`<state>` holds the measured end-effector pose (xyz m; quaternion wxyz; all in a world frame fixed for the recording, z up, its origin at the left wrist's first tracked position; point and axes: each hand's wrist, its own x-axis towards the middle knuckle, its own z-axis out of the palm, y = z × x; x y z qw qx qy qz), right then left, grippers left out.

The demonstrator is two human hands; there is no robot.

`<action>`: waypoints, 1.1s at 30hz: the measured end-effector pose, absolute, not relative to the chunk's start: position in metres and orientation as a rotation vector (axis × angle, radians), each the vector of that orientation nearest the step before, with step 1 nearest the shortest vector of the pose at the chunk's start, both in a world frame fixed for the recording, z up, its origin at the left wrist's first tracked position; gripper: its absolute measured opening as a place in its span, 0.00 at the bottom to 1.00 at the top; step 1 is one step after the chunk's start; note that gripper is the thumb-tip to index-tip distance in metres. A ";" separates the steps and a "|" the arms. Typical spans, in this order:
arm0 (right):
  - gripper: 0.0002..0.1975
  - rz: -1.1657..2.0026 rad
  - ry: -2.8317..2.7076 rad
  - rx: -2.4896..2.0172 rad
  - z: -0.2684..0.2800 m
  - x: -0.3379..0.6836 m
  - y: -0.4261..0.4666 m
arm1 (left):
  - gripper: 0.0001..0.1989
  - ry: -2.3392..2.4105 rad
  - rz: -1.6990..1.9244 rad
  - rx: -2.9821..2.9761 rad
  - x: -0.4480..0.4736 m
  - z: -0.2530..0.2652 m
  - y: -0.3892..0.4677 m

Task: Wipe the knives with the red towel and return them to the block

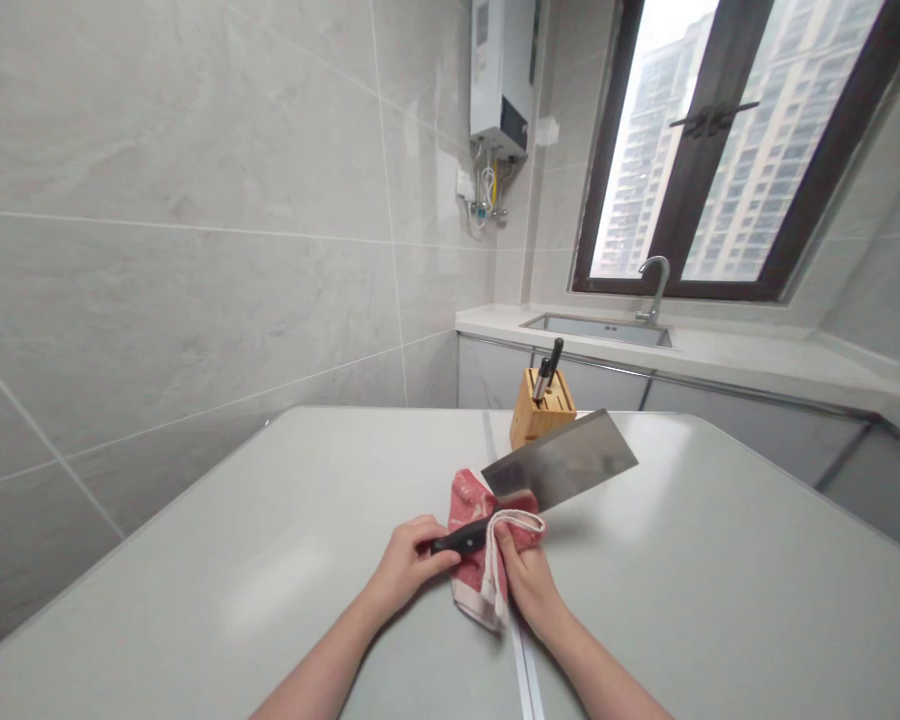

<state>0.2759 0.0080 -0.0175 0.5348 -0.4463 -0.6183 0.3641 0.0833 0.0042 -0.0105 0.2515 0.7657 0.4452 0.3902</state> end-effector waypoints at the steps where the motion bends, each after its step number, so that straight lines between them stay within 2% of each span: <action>1: 0.18 0.863 -1.478 -1.061 -0.018 0.276 0.009 | 0.16 1.231 1.080 2.107 0.083 -0.010 0.004; 12: 0.16 0.958 -1.477 -1.032 -0.016 0.274 0.006 | 0.14 1.336 1.187 2.230 0.084 -0.001 -0.004; 21: 0.17 1.010 -1.388 -1.038 -0.017 0.271 0.006 | 0.14 1.320 1.118 2.321 0.089 -0.002 -0.005; 33: 0.16 0.945 -1.432 -1.113 -0.014 0.271 0.005 | 0.08 1.359 1.029 2.284 0.091 -0.001 -0.008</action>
